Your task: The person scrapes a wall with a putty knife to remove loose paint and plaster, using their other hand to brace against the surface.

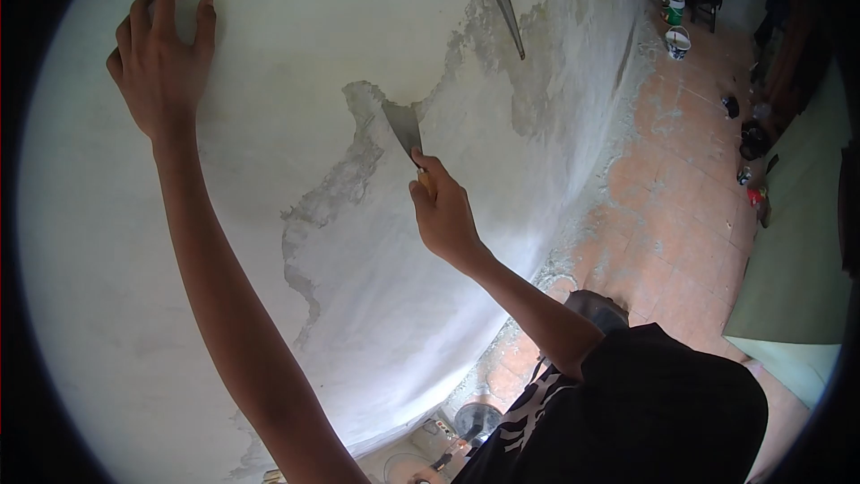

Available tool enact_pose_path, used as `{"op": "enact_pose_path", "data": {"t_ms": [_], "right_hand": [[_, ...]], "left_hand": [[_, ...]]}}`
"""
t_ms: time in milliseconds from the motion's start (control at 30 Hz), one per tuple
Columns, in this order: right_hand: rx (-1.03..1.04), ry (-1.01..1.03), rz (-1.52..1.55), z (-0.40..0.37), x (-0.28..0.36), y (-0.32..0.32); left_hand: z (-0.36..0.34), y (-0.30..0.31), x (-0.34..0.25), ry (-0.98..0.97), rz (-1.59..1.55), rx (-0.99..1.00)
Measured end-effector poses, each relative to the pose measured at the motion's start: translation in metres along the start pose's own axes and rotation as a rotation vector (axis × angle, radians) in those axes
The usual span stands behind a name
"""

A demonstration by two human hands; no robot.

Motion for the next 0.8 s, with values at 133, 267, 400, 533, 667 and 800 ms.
{"op": "enact_pose_path", "data": {"t_ms": [133, 267, 400, 533, 667, 800], "right_hand": [[-0.061, 0.097, 0.008, 0.008, 0.001, 0.003], [-0.111, 0.199, -0.013, 0.007, -0.021, -0.013], [-0.074, 0.185, -0.027, 0.007, 0.007, 0.010], [-0.009, 0.038, -0.017, 0.001, -0.004, 0.002], [-0.046, 0.049, -0.045, 0.007, 0.003, 0.008], [-0.062, 0.111, -0.045, 0.006, -0.002, 0.002]], "left_hand": [[0.000, -0.001, -0.002, 0.003, -0.032, 0.010], [-0.002, 0.001, 0.001, -0.009, -0.014, 0.008], [0.000, 0.000, 0.000, 0.002, -0.025, 0.004], [0.003, -0.002, 0.001, 0.003, 0.002, -0.015], [-0.001, 0.000, -0.001, -0.006, -0.025, 0.005], [0.001, -0.001, 0.001, -0.014, -0.013, -0.010]]}}
Point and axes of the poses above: each hand's wrist, its own z-axis towards the middle knuckle, its own y-axis out of the back of the hand, x = y × z, the point moved 1 cm from there along z, towards the middle knuckle, and after that the axes turned 12 degrees about -y, right-handed, at the moved point
